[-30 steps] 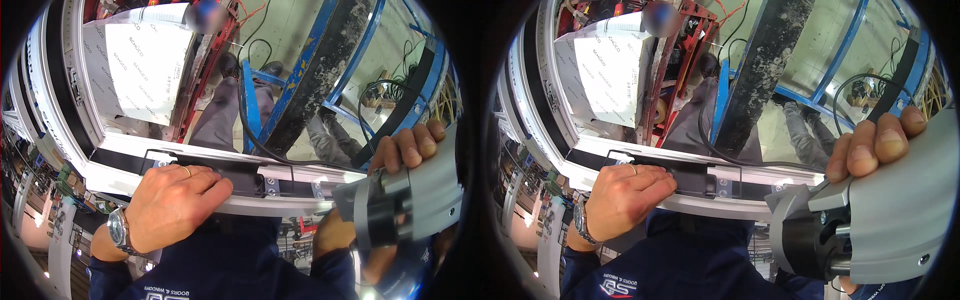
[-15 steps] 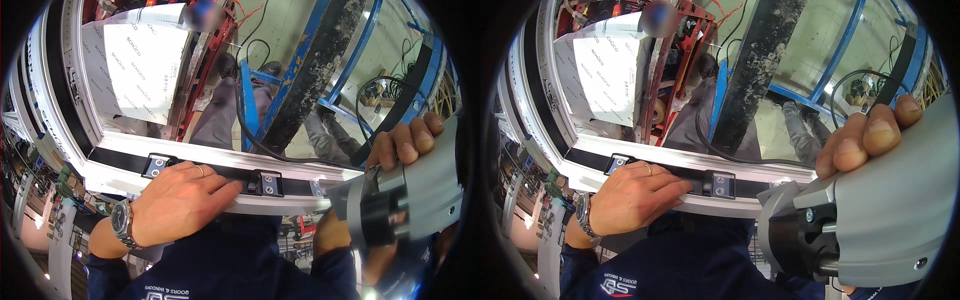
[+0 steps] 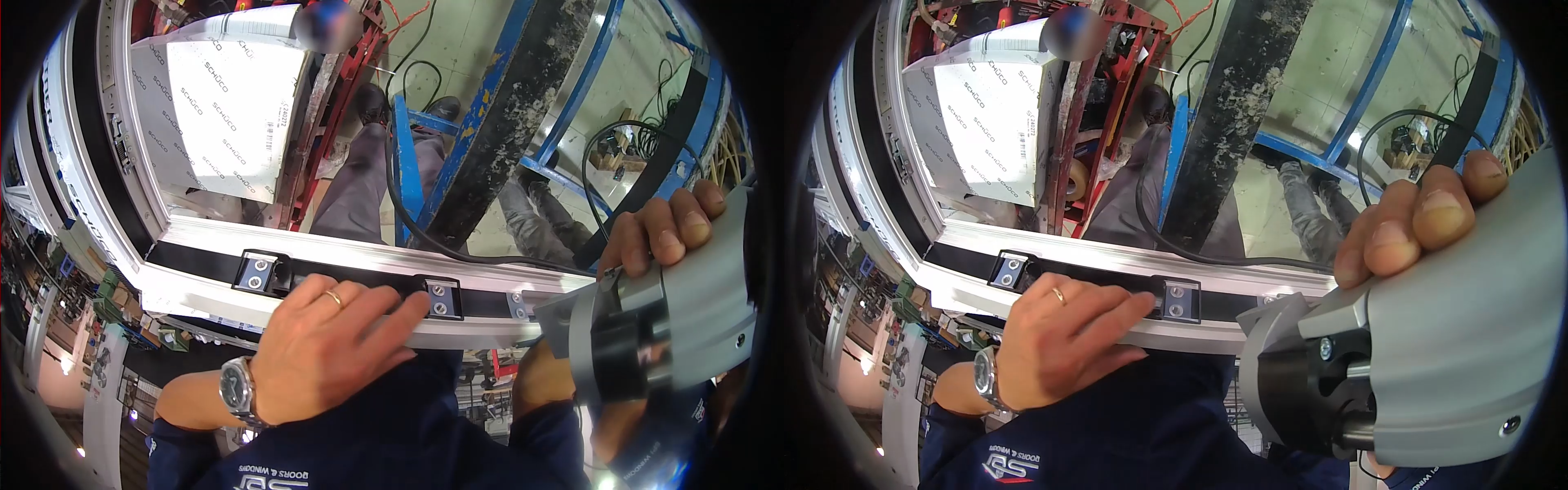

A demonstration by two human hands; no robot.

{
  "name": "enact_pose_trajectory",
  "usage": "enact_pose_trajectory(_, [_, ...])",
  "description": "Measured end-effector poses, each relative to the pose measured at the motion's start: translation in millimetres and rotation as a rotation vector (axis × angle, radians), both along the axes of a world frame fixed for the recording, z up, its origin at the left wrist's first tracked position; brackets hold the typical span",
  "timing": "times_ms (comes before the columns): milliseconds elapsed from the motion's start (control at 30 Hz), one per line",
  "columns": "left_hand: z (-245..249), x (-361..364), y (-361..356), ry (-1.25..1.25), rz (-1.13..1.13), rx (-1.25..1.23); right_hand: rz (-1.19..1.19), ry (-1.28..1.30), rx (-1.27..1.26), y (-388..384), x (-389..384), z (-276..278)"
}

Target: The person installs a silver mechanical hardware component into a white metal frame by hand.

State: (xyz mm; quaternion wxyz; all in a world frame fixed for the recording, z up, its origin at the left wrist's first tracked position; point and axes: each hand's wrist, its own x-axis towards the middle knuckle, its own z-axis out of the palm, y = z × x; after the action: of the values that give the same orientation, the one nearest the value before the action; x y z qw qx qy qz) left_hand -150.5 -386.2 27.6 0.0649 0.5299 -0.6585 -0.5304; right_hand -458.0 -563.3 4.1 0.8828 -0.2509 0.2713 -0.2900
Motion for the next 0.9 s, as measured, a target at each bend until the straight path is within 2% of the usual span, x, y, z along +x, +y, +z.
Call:
enact_pose_trajectory(133, [-4.2,-15.8,10.6,0.037,0.020,0.031,0.008,-0.001,0.009,-0.7,2.1,0.4])
enact_pose_trajectory(233, [-3.4,-19.8,7.3,-0.027,-0.020,0.106,0.014,-0.004,0.026,-0.6,4.3,2.6])
enact_pose_trajectory(333, [-1.3,-29.6,4.2,-0.081,0.048,0.076,0.020,-0.007,0.030,-1.0,6.1,4.0])
enact_pose_trajectory(533, [1.1,-33.6,6.5,-0.067,-0.035,0.146,-0.168,0.207,0.024,12.3,27.6,18.7])
enact_pose_trajectory(700, [2.6,-36.2,2.2,-0.060,0.058,0.083,-0.037,0.094,-0.019,4.6,12.0,8.9])
enact_pose_trajectory(800, [-1.7,-41.2,10.3,-0.076,0.095,-0.002,-0.138,0.184,0.028,9.7,21.8,14.1])
enact_pose_trajectory(900, [-2.1,-42.9,14.9,-0.141,0.104,-0.054,-0.132,0.139,0.036,6.0,4.2,3.1])
